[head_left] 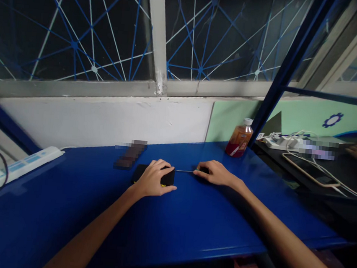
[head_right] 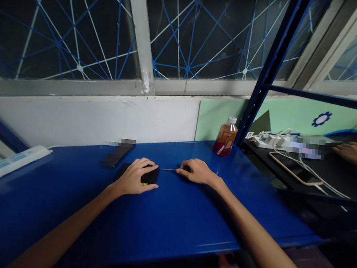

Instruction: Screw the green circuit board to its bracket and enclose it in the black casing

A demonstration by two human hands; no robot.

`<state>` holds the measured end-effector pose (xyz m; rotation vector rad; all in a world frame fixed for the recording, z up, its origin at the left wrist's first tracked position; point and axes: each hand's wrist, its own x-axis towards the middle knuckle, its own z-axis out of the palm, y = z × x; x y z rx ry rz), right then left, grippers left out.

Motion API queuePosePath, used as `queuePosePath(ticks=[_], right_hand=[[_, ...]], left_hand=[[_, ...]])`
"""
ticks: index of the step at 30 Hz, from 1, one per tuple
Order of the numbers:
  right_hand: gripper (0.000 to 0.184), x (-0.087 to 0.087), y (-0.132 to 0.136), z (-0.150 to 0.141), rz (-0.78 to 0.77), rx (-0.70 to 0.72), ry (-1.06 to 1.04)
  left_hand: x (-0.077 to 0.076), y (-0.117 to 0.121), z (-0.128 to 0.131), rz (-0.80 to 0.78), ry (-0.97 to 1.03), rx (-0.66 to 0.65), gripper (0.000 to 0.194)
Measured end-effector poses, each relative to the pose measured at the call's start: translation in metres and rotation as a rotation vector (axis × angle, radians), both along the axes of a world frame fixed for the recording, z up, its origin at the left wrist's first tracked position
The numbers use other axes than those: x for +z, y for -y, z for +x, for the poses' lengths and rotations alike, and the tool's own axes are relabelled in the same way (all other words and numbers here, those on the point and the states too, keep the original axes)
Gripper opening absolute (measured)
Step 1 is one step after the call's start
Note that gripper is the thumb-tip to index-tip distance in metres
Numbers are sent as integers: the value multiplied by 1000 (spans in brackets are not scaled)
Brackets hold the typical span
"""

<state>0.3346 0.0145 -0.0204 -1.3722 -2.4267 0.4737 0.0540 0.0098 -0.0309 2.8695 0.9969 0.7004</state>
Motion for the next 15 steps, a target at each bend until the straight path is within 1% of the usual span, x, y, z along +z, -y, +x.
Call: queuePosePath(ticks=[4, 6, 9, 11, 13, 15], right_hand=[[52, -5, -4, 2, -122, 25, -96], [54, -6, -3, 0, -179, 24, -149], [57, -4, 0, -3, -259, 37, -165], [56, -3, 2, -4, -244, 49, -143], [54, -2, 2, -4, -181, 48, -109], [47, -1, 2, -4, -106, 34, -72]], left_hand=[[-1, 1, 2, 2, -6, -6, 57], [-2, 1, 3, 7, -8, -7, 57], [-3, 1, 3, 13, -7, -14, 57], [-3, 1, 3, 17, -11, -18, 57], [-3, 2, 3, 22, -18, -18, 57], [-3, 2, 2, 26, -21, -16, 57]])
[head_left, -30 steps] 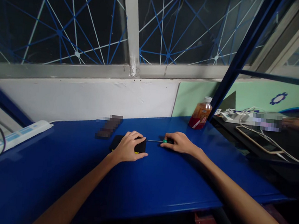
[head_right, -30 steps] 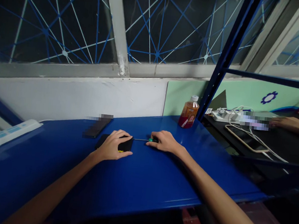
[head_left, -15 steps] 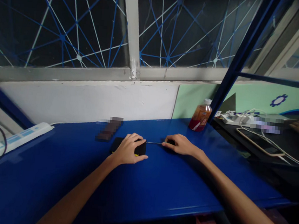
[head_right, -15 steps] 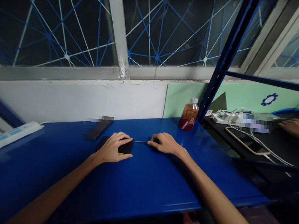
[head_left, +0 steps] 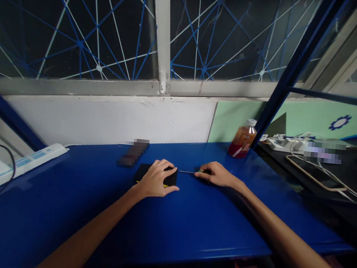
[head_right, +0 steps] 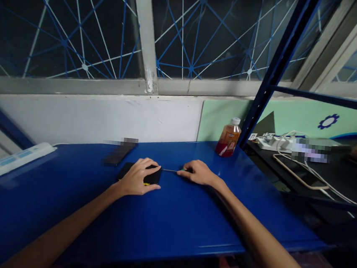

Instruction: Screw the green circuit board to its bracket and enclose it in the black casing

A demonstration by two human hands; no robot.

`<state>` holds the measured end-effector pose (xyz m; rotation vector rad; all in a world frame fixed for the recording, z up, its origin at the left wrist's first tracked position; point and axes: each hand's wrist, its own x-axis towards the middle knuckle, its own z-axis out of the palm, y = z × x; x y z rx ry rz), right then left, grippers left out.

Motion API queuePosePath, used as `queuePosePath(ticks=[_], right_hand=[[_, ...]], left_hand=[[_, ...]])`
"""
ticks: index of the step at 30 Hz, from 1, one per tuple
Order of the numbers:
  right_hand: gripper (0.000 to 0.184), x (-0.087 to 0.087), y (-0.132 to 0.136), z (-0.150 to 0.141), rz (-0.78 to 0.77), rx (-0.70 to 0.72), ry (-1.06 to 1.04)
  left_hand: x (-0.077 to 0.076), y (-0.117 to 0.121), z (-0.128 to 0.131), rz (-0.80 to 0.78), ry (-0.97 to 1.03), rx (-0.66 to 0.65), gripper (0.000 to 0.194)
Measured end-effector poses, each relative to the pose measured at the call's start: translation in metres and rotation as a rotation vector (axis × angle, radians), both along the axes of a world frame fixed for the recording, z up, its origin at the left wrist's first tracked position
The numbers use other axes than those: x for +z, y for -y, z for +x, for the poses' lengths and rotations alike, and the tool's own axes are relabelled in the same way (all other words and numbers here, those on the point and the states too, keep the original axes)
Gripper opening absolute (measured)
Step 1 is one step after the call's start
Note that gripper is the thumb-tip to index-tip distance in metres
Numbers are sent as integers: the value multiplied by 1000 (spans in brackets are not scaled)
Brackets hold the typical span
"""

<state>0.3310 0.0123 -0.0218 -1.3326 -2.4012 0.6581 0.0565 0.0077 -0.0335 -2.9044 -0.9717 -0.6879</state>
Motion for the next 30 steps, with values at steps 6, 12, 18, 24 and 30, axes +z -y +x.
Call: queuePosePath(ticks=[6, 12, 18, 24, 30], right_hand=[[38, 3, 0, 1, 164, -41, 100], [50, 0, -3, 3, 167, -82, 159], [54, -2, -3, 4, 106, -49, 119], [45, -3, -6, 7, 88, -63, 96], [42, -3, -7, 7, 84, -47, 56]], left_hand=[[0, 0, 1, 6, 3, 5, 57], [1, 1, 3, 4, -3, -2, 57], [1, 2, 3, -3, 15, -9, 58], [0, 2, 3, 0, 11, -3, 58], [1, 2, 2, 5, -1, -2, 57]])
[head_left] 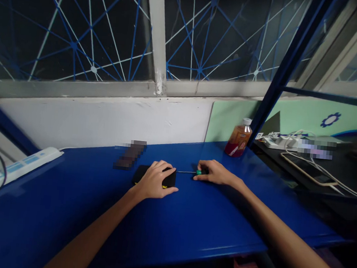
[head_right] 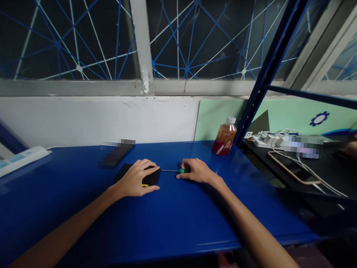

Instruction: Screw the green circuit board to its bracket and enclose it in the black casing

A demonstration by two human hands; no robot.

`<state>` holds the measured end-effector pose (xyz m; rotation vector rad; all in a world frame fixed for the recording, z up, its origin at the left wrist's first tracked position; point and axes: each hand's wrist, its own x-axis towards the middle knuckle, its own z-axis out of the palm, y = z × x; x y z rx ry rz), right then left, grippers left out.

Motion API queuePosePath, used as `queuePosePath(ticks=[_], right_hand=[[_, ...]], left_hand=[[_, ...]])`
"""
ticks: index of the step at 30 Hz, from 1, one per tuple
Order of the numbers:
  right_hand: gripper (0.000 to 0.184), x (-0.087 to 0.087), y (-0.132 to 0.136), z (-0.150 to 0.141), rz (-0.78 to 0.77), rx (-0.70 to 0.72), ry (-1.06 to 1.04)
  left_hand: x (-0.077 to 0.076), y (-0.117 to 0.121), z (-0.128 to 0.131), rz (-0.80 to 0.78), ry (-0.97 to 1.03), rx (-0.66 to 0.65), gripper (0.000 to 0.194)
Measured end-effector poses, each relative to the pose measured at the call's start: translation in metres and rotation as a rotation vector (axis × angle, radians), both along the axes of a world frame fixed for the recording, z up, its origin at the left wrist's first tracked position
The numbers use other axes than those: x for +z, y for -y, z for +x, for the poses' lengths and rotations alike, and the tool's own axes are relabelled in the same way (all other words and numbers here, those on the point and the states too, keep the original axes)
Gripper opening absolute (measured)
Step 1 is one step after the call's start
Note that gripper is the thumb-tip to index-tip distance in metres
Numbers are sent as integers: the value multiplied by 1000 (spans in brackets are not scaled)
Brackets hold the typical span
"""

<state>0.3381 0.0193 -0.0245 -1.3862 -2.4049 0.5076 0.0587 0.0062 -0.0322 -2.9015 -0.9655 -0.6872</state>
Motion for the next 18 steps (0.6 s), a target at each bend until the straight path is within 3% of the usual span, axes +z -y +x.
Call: queuePosePath(ticks=[11, 18], right_hand=[[49, 1, 0, 0, 4, 23, 12], [47, -3, -4, 2, 63, -43, 0]], left_hand=[[-3, -2, 1, 27, -17, 13, 57], [-3, -3, 0, 27, -14, 18, 58]])
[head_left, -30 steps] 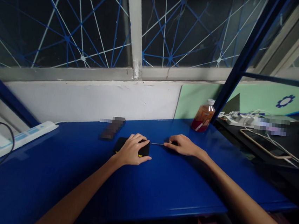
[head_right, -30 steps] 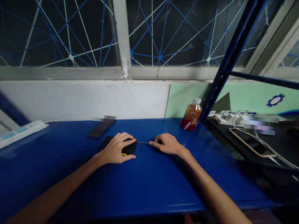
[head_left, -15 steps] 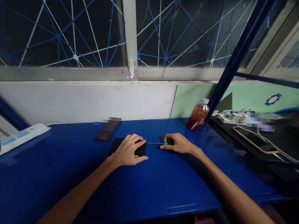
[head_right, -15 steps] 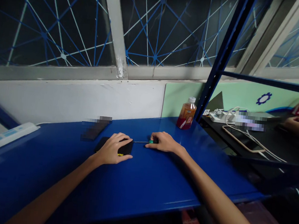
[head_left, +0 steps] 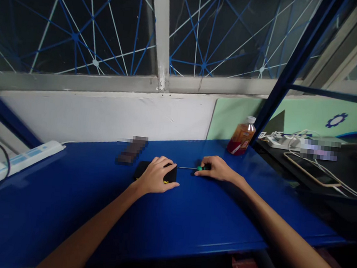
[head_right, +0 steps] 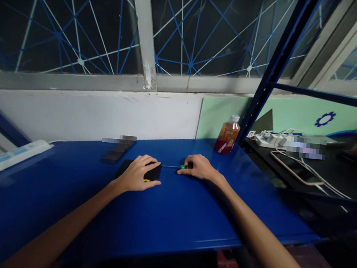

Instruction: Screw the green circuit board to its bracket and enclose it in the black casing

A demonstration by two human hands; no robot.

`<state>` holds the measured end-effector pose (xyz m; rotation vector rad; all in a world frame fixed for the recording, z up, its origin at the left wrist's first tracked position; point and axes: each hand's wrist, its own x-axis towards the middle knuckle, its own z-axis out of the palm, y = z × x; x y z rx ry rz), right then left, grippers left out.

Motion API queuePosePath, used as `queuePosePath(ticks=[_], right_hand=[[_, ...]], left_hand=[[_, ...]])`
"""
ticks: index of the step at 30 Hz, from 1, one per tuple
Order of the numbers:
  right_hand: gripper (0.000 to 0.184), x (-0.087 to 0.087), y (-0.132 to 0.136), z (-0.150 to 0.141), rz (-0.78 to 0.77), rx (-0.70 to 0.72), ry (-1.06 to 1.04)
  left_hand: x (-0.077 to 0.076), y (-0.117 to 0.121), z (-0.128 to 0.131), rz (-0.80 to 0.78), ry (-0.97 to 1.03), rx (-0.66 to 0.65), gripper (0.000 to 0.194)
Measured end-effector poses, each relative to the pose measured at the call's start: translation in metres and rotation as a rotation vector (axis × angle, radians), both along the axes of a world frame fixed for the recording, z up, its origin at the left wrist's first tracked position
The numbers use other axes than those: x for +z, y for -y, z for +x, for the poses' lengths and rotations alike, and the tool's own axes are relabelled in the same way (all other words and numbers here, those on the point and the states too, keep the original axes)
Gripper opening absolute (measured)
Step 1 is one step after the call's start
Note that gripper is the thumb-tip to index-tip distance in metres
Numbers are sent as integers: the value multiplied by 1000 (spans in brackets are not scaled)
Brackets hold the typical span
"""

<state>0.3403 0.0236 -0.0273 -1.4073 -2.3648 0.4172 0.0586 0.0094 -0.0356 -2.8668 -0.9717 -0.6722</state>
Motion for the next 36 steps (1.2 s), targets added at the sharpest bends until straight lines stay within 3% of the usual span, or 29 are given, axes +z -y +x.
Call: queuePosePath(ticks=[13, 23, 31, 36], right_hand=[[41, 6, 7, -4, -10, 22, -26], [41, -1, 1, -1, -4, 20, -18], [35, 7, 8, -4, -32, 45, -75], [41, 6, 4, 1, -38, 65, -23]], left_hand=[[1, 1, 0, 1, -4, 10, 58], [-1, 0, 0, 10, 17, 3, 56], [0, 1, 0, 4, 5, 5, 56], [1, 1, 0, 3, 0, 6, 56]])
